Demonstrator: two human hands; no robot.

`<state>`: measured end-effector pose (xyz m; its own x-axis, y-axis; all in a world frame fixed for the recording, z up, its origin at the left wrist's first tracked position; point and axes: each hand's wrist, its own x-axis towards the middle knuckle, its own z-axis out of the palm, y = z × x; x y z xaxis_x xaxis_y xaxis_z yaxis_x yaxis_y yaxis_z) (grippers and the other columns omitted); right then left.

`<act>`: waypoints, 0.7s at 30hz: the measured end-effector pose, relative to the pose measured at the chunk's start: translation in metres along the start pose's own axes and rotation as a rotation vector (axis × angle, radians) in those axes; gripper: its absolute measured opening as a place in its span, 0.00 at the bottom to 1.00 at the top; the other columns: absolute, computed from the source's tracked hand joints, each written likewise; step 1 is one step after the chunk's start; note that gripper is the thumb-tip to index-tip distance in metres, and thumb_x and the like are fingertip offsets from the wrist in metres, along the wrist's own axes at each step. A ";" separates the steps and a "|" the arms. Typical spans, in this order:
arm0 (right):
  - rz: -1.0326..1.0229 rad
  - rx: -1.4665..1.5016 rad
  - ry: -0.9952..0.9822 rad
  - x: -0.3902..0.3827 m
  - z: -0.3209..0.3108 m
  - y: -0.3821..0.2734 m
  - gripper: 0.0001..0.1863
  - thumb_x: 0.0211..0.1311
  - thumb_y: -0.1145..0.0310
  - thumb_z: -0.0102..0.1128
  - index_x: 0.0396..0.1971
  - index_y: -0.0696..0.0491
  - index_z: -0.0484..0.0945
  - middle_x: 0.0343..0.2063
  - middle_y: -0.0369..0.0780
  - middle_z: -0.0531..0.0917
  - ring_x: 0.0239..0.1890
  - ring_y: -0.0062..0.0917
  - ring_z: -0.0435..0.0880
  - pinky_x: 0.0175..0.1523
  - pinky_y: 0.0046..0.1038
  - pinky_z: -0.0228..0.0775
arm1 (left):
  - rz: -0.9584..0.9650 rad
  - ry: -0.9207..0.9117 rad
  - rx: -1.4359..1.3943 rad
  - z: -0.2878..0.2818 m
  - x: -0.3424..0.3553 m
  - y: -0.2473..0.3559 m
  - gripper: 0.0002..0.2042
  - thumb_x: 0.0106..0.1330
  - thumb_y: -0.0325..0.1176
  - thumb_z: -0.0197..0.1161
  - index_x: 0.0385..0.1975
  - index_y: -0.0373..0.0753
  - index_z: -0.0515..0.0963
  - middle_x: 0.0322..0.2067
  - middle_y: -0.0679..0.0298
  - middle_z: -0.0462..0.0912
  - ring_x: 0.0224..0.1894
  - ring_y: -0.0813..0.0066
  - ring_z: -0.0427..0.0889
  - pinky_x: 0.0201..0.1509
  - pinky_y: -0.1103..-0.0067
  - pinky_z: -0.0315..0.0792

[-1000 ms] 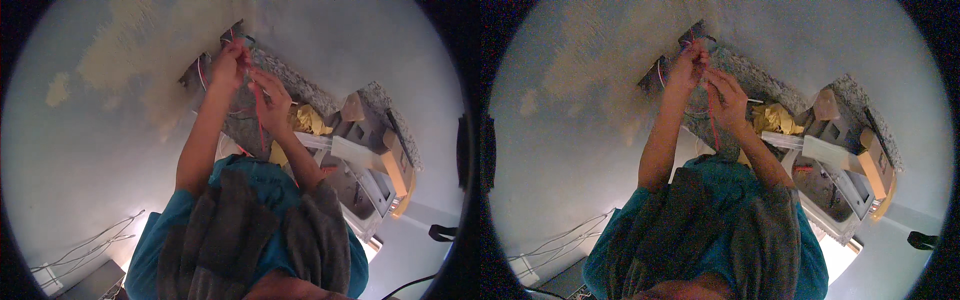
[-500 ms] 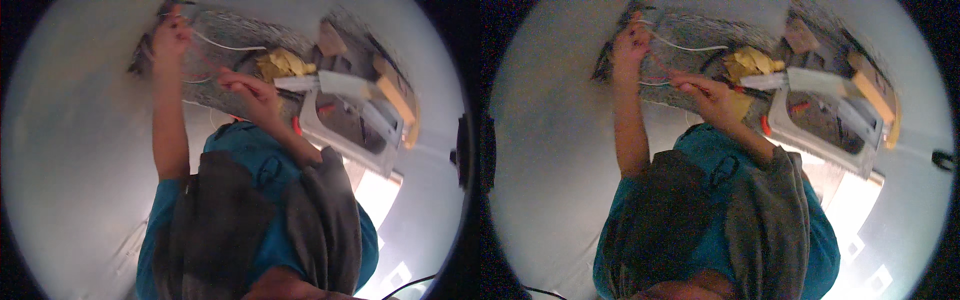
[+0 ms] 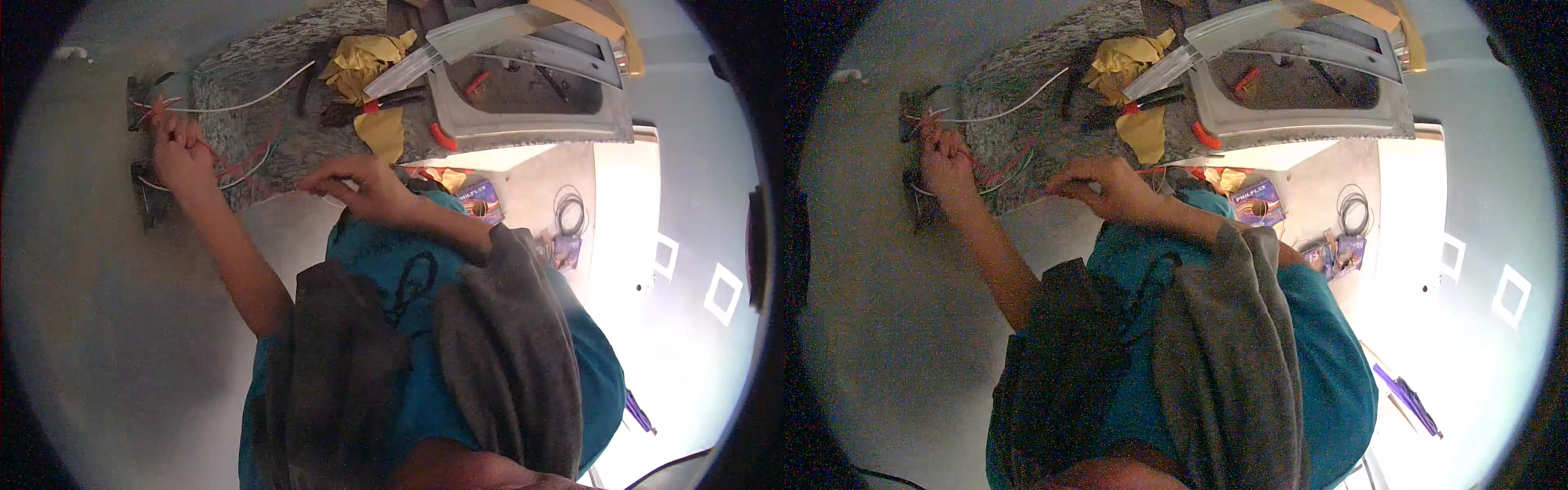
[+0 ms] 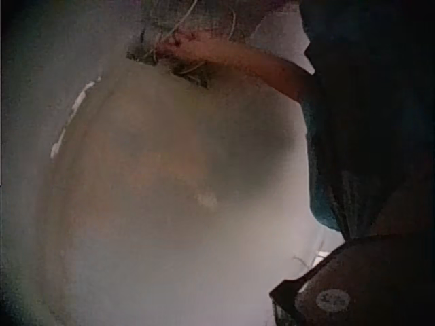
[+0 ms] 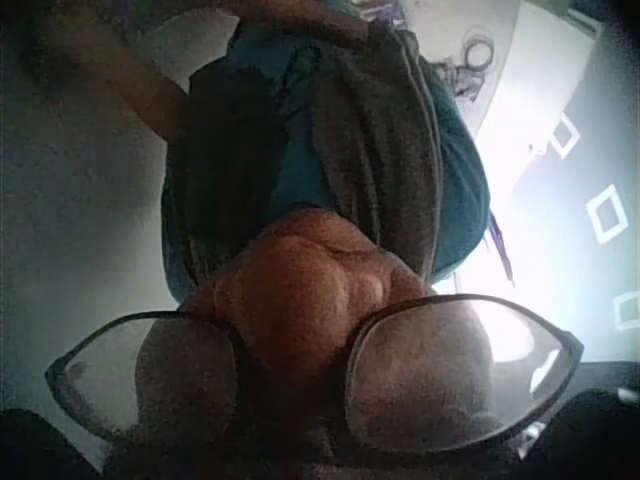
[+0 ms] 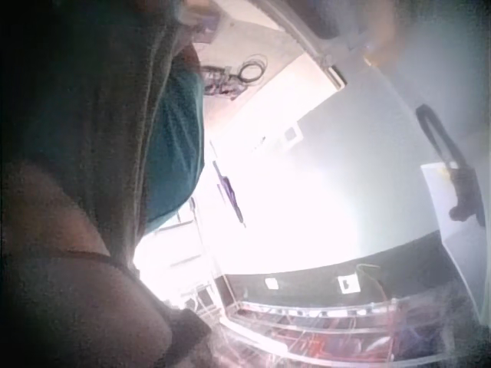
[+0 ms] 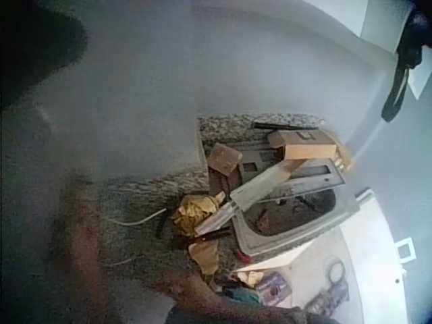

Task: The person strips insulation from electrical wires using a tool and connects the wires by twisting them together by hand within a recessed wall or ceiling opening.

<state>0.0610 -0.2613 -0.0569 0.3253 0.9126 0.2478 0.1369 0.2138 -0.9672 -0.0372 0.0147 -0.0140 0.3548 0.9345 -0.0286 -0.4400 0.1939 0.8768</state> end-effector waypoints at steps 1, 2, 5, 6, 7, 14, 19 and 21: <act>0.013 0.003 0.058 -0.003 -0.001 0.000 0.11 0.62 0.79 0.56 0.42 0.55 0.82 0.37 0.41 0.85 0.38 0.25 0.85 0.43 0.25 0.76 | -0.038 0.029 -0.066 0.001 -0.001 0.001 0.14 0.72 0.29 0.48 0.55 0.34 0.70 0.22 0.71 0.62 0.18 0.84 0.53 0.21 0.84 0.52; 0.016 0.001 0.045 -0.005 -0.004 -0.001 0.11 0.62 0.79 0.56 0.42 0.55 0.82 0.37 0.41 0.85 0.38 0.25 0.85 0.43 0.25 0.76 | -0.065 0.069 -0.135 -0.001 -0.004 0.005 0.14 0.72 0.30 0.49 0.55 0.35 0.69 0.22 0.71 0.61 0.18 0.84 0.53 0.21 0.85 0.52; 0.141 -0.515 0.100 -0.016 -0.028 0.031 0.11 0.59 0.76 0.59 0.41 0.52 0.82 0.36 0.42 0.84 0.38 0.35 0.83 0.45 0.29 0.76 | -0.055 0.183 -0.070 0.003 -0.010 0.006 0.11 0.72 0.33 0.50 0.50 0.36 0.72 0.22 0.72 0.62 0.18 0.85 0.54 0.21 0.85 0.52; 0.072 -0.706 0.153 -0.023 -0.039 0.052 0.13 0.58 0.75 0.60 0.43 0.51 0.82 0.39 0.42 0.83 0.41 0.39 0.82 0.49 0.31 0.75 | -0.058 0.188 -0.073 0.002 -0.009 -0.004 0.09 0.72 0.34 0.50 0.45 0.38 0.73 0.21 0.73 0.62 0.18 0.85 0.54 0.21 0.85 0.51; 0.029 -0.816 0.128 -0.017 -0.051 0.057 0.17 0.56 0.75 0.59 0.47 0.52 0.79 0.44 0.44 0.81 0.48 0.41 0.78 0.54 0.36 0.70 | -0.029 0.210 -0.073 -0.004 -0.007 -0.007 0.08 0.72 0.36 0.51 0.41 0.40 0.74 0.21 0.74 0.62 0.18 0.85 0.55 0.21 0.86 0.51; 0.032 -1.250 -0.106 0.013 -0.093 0.115 0.24 0.54 0.70 0.61 0.53 0.52 0.71 0.52 0.45 0.72 0.56 0.43 0.68 0.59 0.47 0.60 | -0.041 0.215 -0.359 0.018 -0.005 -0.007 0.09 0.72 0.41 0.54 0.30 0.45 0.73 0.18 0.77 0.64 0.15 0.86 0.56 0.16 0.86 0.50; 0.022 -1.357 -0.255 0.033 -0.093 0.130 0.23 0.53 0.68 0.63 0.51 0.51 0.73 0.47 0.45 0.72 0.52 0.43 0.70 0.56 0.46 0.64 | 0.020 0.295 -0.376 0.028 -0.010 -0.001 0.11 0.71 0.44 0.54 0.30 0.46 0.71 0.15 0.77 0.58 0.14 0.84 0.52 0.19 0.80 0.47; 0.120 -1.341 -0.339 0.034 -0.100 0.145 0.18 0.54 0.68 0.62 0.47 0.49 0.77 0.44 0.45 0.72 0.49 0.42 0.72 0.50 0.43 0.69 | 0.046 0.271 -0.384 0.031 -0.008 0.001 0.11 0.71 0.44 0.54 0.30 0.46 0.71 0.15 0.76 0.59 0.14 0.85 0.52 0.20 0.80 0.47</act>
<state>0.1859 -0.2341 -0.1830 0.1843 0.9819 -0.0443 0.9716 -0.1888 -0.1424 -0.0152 -0.0021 0.0017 0.1219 0.9790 -0.1633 -0.7415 0.1991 0.6407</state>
